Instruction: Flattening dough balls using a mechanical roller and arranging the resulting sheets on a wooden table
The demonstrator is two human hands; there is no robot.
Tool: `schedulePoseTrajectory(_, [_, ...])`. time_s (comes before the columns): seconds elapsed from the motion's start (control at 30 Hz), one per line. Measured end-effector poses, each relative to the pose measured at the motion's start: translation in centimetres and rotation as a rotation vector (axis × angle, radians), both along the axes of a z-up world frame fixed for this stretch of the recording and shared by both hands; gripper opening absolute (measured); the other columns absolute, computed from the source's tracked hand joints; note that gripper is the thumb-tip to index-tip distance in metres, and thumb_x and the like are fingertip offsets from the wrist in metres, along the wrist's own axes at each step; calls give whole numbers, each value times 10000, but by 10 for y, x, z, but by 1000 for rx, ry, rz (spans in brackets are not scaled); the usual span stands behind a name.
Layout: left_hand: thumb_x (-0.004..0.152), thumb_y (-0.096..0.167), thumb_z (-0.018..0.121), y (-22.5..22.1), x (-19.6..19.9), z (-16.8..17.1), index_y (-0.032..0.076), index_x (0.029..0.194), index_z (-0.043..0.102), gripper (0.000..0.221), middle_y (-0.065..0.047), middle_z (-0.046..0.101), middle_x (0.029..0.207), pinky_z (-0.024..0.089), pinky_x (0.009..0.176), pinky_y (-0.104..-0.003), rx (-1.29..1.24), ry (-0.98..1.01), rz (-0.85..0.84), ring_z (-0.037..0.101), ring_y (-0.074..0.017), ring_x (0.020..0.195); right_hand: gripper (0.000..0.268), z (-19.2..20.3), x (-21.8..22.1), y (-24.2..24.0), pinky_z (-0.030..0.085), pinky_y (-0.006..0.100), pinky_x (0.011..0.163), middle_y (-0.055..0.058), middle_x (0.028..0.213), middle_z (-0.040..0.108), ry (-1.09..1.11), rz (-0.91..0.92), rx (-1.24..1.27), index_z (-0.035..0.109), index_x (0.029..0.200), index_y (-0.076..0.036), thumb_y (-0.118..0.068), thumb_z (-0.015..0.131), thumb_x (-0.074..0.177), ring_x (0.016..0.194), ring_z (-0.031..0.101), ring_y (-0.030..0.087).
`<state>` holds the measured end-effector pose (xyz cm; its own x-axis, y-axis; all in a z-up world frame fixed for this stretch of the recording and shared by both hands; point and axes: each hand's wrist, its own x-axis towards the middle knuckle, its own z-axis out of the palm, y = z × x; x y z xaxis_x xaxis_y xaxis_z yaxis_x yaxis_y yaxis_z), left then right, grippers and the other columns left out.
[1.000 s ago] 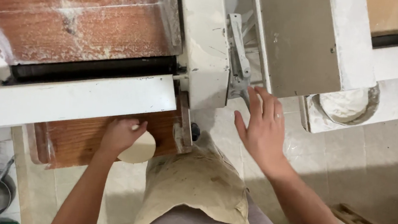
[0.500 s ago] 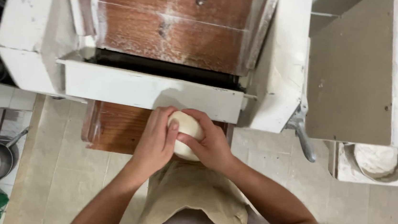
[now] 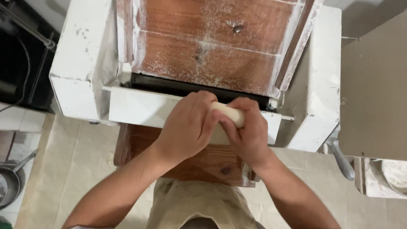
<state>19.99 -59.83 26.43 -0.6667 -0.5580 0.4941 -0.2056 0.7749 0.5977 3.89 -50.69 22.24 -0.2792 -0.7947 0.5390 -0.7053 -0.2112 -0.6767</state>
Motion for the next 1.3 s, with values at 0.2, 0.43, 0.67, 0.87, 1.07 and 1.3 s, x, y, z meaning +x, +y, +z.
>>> schedulePoseTrajectory(0.2, [1122,432,259,-84,-38,15,97,755,580,592,-175,583,640,484,629,-460,208,191,-167,635,-414,681,177,63,-19,-76,550,424,719,136,853,716,98,-61,-16,765,1044,-143,-306,734,980,810,713,383])
schedulePoseTrajectory(0.43, [1101,452,241,-108,6,51,43,1398,463,552,-230,423,1416,358,1091,-573,160,46,35,393,-399,1366,230,9,-127,-213,446,486,938,97,1092,539,313,-104,164,687,1002,-123,-349,658,1029,1059,523,280])
schedulePoseTrajectory(0.67, [1061,390,435,-55,73,-46,35,1266,668,472,-269,684,1228,507,980,-523,987,-660,-733,648,-436,1170,164,-13,-92,-196,529,559,884,197,1031,714,344,336,356,709,1137,-69,-176,647,1030,1011,683,452])
schedulePoseTrajectory(0.87, [947,740,512,-50,49,-216,127,1419,634,783,-167,656,1392,485,1081,-483,1384,-743,-243,600,-352,1310,176,61,-23,-100,592,521,812,173,979,737,133,497,422,714,1132,-55,-140,626,1006,936,727,392])
schedulePoseTrajectory(1.07, [923,529,556,-42,-6,-240,123,1417,627,643,-153,646,1405,467,1110,-479,1578,-415,-224,603,-335,1306,483,-107,-17,27,554,466,990,194,1247,694,-702,602,1055,622,1315,10,-366,662,1014,1146,670,314])
schedulePoseTrajectory(1.3, [890,242,618,-13,-3,-268,119,1414,618,538,-135,633,1422,442,1150,-475,1802,57,-70,606,-313,1300,622,-181,-24,47,509,504,1066,230,1332,641,-922,144,984,553,1396,45,-390,716,983,1224,628,361])
